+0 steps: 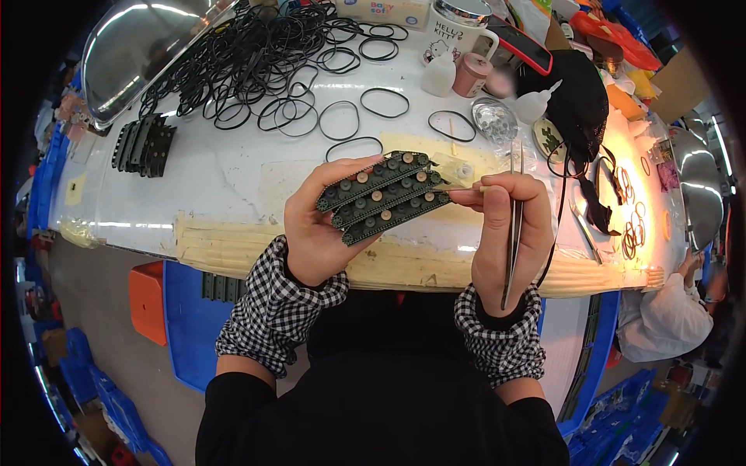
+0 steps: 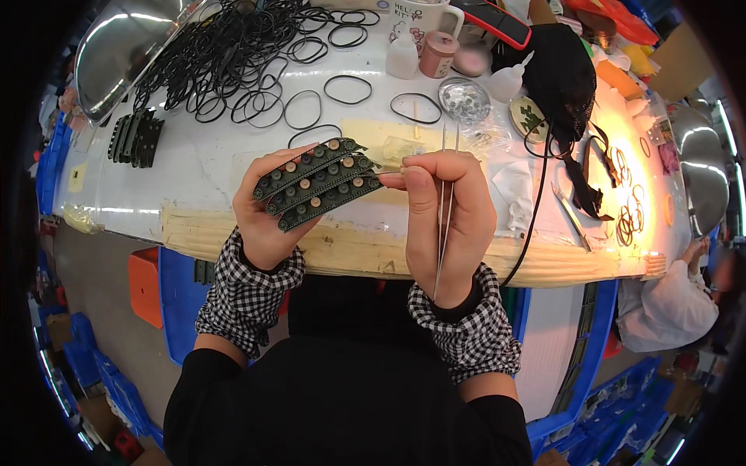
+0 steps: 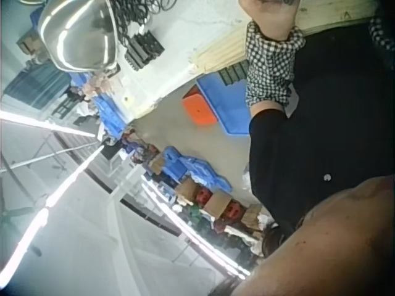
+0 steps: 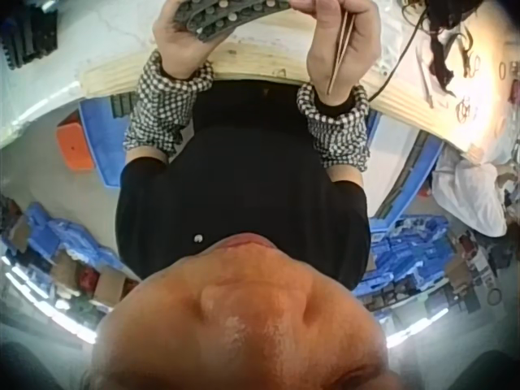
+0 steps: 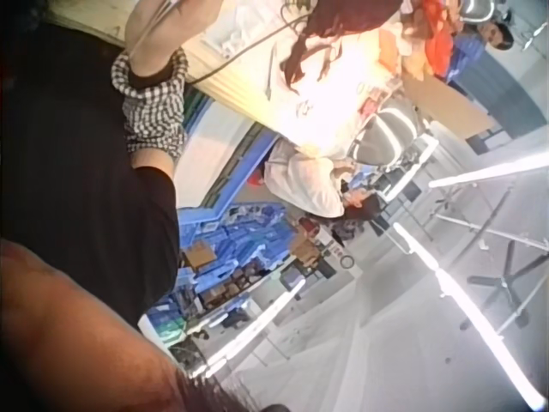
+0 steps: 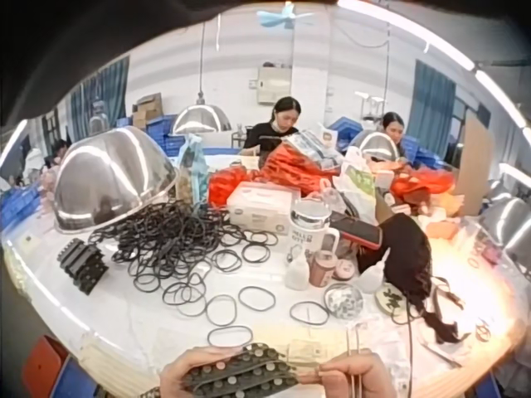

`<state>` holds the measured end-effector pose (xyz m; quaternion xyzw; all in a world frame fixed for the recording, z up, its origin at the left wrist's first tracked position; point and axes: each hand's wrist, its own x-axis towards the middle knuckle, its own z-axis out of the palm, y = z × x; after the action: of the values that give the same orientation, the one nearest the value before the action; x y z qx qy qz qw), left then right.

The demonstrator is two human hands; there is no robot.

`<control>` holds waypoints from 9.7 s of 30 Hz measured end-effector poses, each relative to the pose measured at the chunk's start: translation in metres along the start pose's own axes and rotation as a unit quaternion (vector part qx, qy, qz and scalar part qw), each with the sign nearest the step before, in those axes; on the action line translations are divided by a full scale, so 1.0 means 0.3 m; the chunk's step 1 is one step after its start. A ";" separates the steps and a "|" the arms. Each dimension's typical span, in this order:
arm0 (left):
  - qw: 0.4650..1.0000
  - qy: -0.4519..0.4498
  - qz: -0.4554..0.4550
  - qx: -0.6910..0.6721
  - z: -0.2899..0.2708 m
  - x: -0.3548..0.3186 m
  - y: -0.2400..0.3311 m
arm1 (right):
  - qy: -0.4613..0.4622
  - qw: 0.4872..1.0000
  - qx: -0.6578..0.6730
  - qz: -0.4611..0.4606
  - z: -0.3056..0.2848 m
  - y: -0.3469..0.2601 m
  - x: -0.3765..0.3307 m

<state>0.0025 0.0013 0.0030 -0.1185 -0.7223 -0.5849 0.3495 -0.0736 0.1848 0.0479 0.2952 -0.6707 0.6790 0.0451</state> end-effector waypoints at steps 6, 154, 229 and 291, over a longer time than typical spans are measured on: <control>0.999 0.006 -0.031 0.014 -0.001 -0.010 0.000 | 0.018 1.000 -0.007 0.006 0.003 -0.001 -0.002; 0.999 0.022 -0.019 -0.015 0.009 -0.015 -0.022 | -0.041 0.994 -0.018 -0.096 0.104 -0.008 0.051; 0.996 0.062 -0.064 -0.015 0.009 -0.008 0.009 | 0.121 0.949 -0.254 -0.144 -0.023 0.070 0.058; 0.998 0.023 -0.063 -0.017 0.022 -0.010 0.006 | -0.037 0.983 -0.079 -0.162 0.121 -0.035 0.034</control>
<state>0.0033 0.0088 0.0019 -0.0653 -0.7097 -0.6206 0.3270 -0.0647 0.1485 0.0592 0.4201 -0.6665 0.5966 0.1531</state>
